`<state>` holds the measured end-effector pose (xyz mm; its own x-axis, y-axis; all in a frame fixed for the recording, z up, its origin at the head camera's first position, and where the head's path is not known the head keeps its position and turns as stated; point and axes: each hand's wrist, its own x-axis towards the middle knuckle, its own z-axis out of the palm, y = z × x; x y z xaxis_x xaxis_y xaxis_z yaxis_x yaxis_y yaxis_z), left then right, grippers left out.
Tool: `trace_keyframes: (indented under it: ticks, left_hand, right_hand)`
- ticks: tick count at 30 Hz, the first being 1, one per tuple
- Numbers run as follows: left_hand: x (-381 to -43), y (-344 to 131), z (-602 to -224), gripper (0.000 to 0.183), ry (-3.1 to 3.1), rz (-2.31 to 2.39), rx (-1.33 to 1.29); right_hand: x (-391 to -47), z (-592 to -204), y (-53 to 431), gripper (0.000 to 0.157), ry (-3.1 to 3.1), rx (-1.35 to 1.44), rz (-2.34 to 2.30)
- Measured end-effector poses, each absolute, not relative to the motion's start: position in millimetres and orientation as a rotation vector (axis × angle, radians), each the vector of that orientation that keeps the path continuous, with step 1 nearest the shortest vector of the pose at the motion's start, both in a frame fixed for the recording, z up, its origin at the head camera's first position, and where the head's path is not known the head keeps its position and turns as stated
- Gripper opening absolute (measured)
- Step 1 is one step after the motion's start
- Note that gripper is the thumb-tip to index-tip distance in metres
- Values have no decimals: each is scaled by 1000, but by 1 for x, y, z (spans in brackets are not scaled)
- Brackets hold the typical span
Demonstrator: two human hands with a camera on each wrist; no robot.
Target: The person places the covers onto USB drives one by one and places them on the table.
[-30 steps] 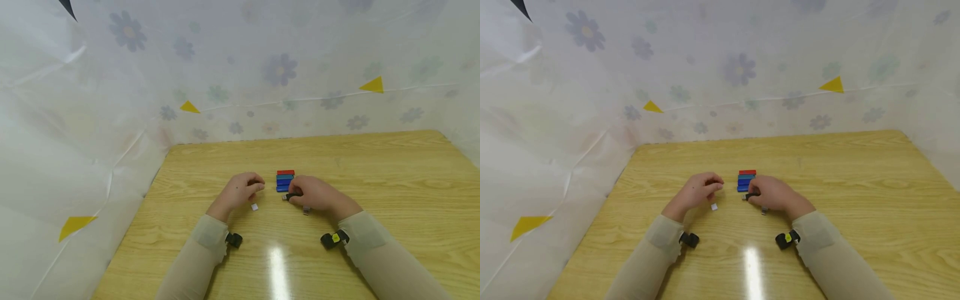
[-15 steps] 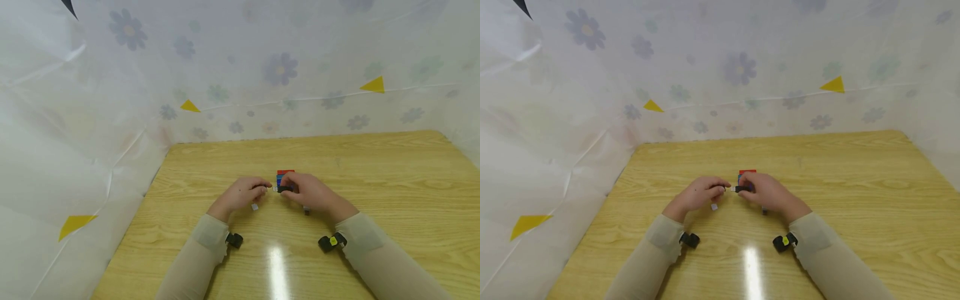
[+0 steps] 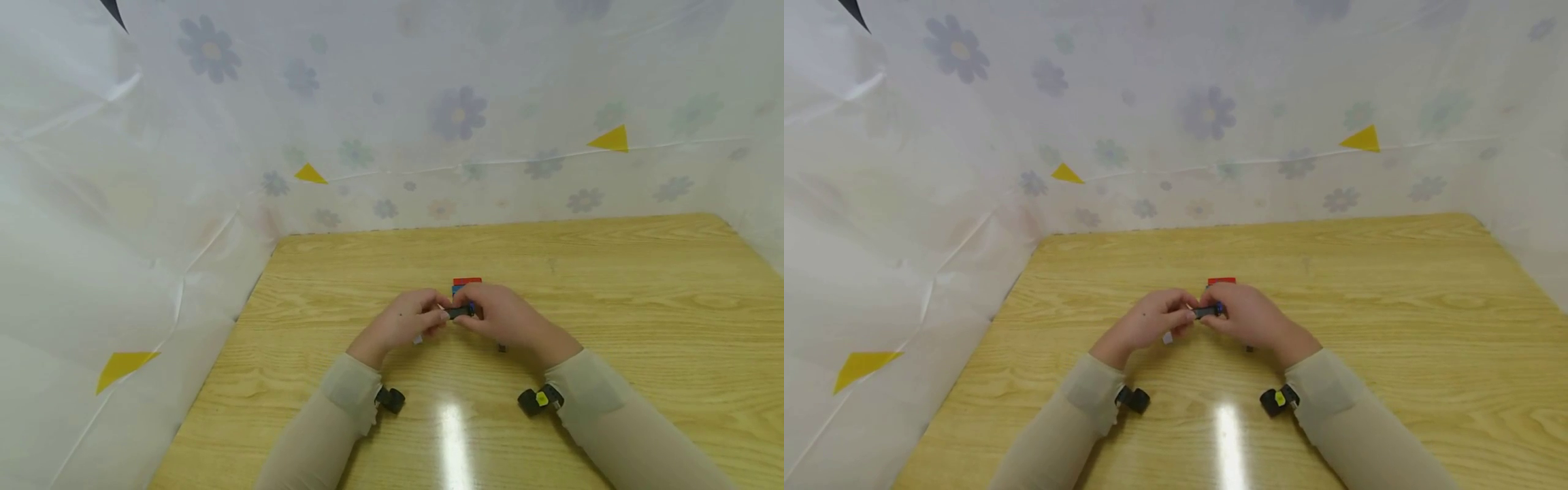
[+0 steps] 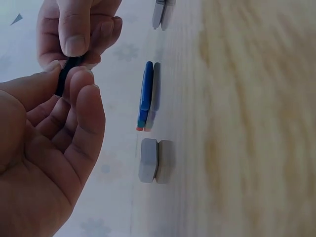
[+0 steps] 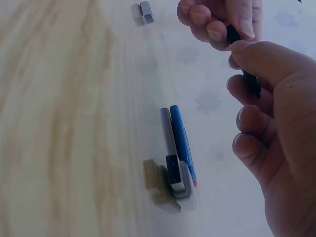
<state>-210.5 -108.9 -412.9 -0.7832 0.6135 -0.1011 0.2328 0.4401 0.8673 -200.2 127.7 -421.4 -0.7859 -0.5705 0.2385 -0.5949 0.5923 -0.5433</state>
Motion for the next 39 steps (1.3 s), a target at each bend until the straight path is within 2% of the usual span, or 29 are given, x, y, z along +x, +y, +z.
trace_keyframes:
  ticks: [17,27,39]
  left_hand:
    - [-206,-104,-414,11,2183,1532,586]
    - [-207,-102,-412,8,2410,1346,563]
    - [-210,-109,-411,28,2511,1264,490]
  right_hand:
    - [-199,-422,127,19,-2730,946,1032]
    - [-204,-425,129,19,-2753,958,1019]
    - [-210,-431,144,10,-2990,886,951]
